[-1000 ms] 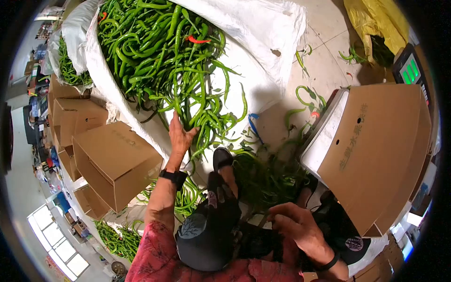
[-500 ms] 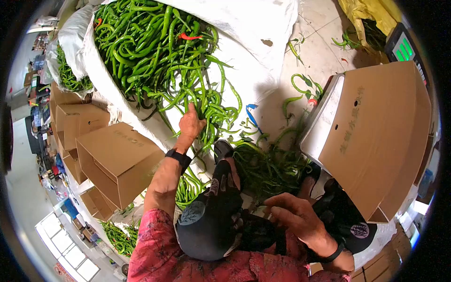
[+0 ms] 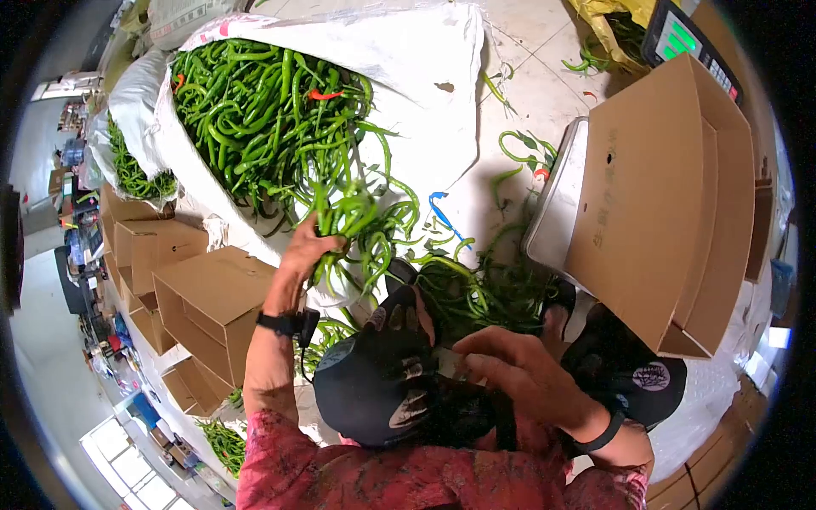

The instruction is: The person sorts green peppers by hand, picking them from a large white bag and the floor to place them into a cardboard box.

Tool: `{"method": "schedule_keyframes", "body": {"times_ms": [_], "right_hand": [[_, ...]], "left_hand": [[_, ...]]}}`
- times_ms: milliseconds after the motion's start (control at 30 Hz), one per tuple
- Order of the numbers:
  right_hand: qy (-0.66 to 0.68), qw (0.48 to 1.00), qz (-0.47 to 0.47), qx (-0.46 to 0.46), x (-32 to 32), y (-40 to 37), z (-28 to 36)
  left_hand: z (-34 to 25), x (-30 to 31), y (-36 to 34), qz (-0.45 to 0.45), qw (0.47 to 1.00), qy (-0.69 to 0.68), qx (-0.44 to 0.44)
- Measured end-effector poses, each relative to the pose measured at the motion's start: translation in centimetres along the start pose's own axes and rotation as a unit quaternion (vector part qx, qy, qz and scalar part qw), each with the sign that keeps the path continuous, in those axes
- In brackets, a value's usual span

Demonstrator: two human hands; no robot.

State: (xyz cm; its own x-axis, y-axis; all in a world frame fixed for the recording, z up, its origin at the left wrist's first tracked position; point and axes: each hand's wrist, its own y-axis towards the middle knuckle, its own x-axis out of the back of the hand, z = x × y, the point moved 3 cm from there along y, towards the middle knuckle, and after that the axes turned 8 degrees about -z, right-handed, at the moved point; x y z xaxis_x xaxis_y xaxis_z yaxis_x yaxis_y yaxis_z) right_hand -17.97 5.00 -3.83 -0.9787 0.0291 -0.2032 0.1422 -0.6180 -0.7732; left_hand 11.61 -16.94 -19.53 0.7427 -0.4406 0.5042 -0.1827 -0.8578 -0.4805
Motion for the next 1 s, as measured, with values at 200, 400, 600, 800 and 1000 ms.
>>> {"method": "schedule_keyframes", "body": {"times_ms": [200, 400, 600, 800, 1000], "right_hand": [[-0.006, 1.000, -0.005, 0.024, -0.1, -0.9, -0.2], [0.003, 0.994, -0.026, 0.110, 0.7, -1.1, -0.6], [-0.041, 0.970, -0.020, 0.238, 0.9, -2.6, 1.6], [0.035, 0.949, 0.004, 0.313, -2.7, -5.9, 5.9], [0.140, 0.935, -0.011, 0.325, -3.2, -5.9, 5.2]], "left_hand": [[-6.8, 5.8, -4.3, 0.003, 0.926, -0.377, -0.021], [-14.9, 6.3, -10.0, 0.064, 0.874, -0.472, -0.099], [-20.2, 5.6, -15.5, 0.153, 0.789, -0.586, -0.098], [-23.1, 1.7, -21.1, 0.181, 0.819, -0.538, -0.086], [-22.4, -4.9, -23.1, 0.132, 0.849, -0.508, -0.065]]}}
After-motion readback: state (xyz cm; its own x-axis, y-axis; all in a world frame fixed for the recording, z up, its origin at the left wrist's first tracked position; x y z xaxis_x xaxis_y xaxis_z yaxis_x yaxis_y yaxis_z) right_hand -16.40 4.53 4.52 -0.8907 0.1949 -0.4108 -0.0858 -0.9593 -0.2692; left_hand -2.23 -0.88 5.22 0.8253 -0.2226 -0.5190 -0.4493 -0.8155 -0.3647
